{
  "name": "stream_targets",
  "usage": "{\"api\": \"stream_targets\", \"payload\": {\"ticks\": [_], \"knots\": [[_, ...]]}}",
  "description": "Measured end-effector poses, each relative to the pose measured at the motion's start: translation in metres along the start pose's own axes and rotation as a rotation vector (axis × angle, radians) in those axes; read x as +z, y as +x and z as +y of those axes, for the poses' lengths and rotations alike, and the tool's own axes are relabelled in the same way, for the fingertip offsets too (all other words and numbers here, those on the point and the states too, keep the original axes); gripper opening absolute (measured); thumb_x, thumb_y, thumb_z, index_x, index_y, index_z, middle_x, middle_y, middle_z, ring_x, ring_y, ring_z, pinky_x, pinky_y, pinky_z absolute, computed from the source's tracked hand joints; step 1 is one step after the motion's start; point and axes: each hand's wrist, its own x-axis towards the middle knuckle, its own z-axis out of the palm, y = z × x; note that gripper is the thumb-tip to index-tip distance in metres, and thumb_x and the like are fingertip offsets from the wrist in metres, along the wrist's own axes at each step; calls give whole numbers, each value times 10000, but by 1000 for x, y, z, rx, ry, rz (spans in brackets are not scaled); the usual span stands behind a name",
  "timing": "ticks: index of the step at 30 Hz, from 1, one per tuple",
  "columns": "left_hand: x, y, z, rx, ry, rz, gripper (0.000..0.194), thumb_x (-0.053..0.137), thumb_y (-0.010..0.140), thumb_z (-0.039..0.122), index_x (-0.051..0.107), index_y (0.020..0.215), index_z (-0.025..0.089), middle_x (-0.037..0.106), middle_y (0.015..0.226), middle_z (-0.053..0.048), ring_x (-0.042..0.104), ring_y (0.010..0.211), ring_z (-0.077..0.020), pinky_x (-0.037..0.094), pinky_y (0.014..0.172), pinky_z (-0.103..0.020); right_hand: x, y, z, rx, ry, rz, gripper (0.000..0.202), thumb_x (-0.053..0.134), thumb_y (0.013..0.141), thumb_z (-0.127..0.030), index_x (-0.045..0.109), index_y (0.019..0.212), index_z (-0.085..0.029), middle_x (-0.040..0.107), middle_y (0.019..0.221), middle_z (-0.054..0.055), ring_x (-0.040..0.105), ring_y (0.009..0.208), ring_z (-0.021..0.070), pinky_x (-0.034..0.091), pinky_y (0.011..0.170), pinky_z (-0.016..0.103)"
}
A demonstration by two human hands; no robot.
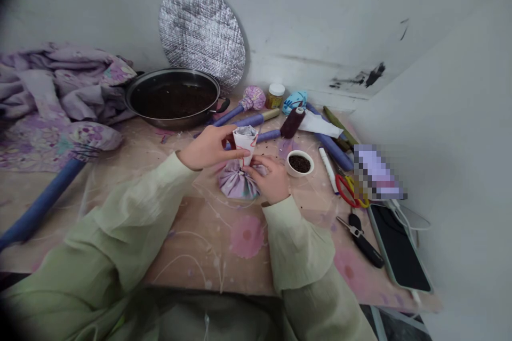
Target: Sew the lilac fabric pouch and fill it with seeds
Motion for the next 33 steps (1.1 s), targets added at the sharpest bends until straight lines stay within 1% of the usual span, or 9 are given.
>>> {"api": "stream_targets", "payload": {"ticks": [4,7,9,11,15,21,25,30,33], "knots": [[1,0,2,-28,18,14,302,679,739,428,556,734,153,604,653,-8,556,618,-133,393,570,-243,-1,0,2,-9,-13,-4,254,726,694,-376,697,873,-199,686,842,53,650,794,210,508,772,365],[1,0,3,-37,33,33,312,672,738,451,558,731,161,607,649,-5,557,615,-136,398,570,-248,0,0,2,-33,-8,-16,200,712,716,-339,700,854,-194,676,797,46,649,751,201,513,758,360],[1,0,3,-43,32,44,319,669,736,463,556,727,165,608,644,-2,560,612,-137,400,568,-250,0,0,1,-38,12,-31,176,697,735,-319,699,860,-195,681,814,47,651,772,200,512,773,359],[2,0,3,-60,26,53,324,671,734,460,553,719,159,615,650,-3,564,608,-134,399,564,-248,0,0,0,-33,35,-51,188,694,739,-324,698,879,-200,689,837,48,654,791,201,512,787,360],[1,0,4,-84,16,64,349,677,722,466,546,694,144,631,664,-17,571,607,-133,401,566,-248,1,0,0,-23,11,-50,197,703,726,-356,700,852,-203,688,786,43,649,751,202,515,765,364],[1,0,4,-87,-34,91,335,670,733,454,558,711,139,647,679,-24,573,600,-126,404,571,-237,1,-2,0,13,-7,14,270,568,833,-408,682,963,-200,697,969,71,648,913,215,498,845,377],[1,1,3,-116,-9,80,335,663,736,454,567,714,134,635,660,-31,562,592,-131,398,569,-244,-1,0,-6,65,45,113,324,459,898,-416,671,951,-177,715,879,70,665,855,201,509,811,351],[2,0,1,-116,-43,-5,291,666,738,415,579,744,137,641,686,-26,573,611,-131,415,579,-242,-2,1,-10,40,40,150,273,510,875,-386,665,918,-166,716,840,67,658,860,195,498,818,342],[1,0,0,-119,-70,7,297,663,736,418,584,757,133,647,698,-31,574,614,-131,425,579,-244,-1,1,-9,35,45,160,254,511,873,-362,662,923,-164,716,833,68,657,847,191,499,813,346]]}}
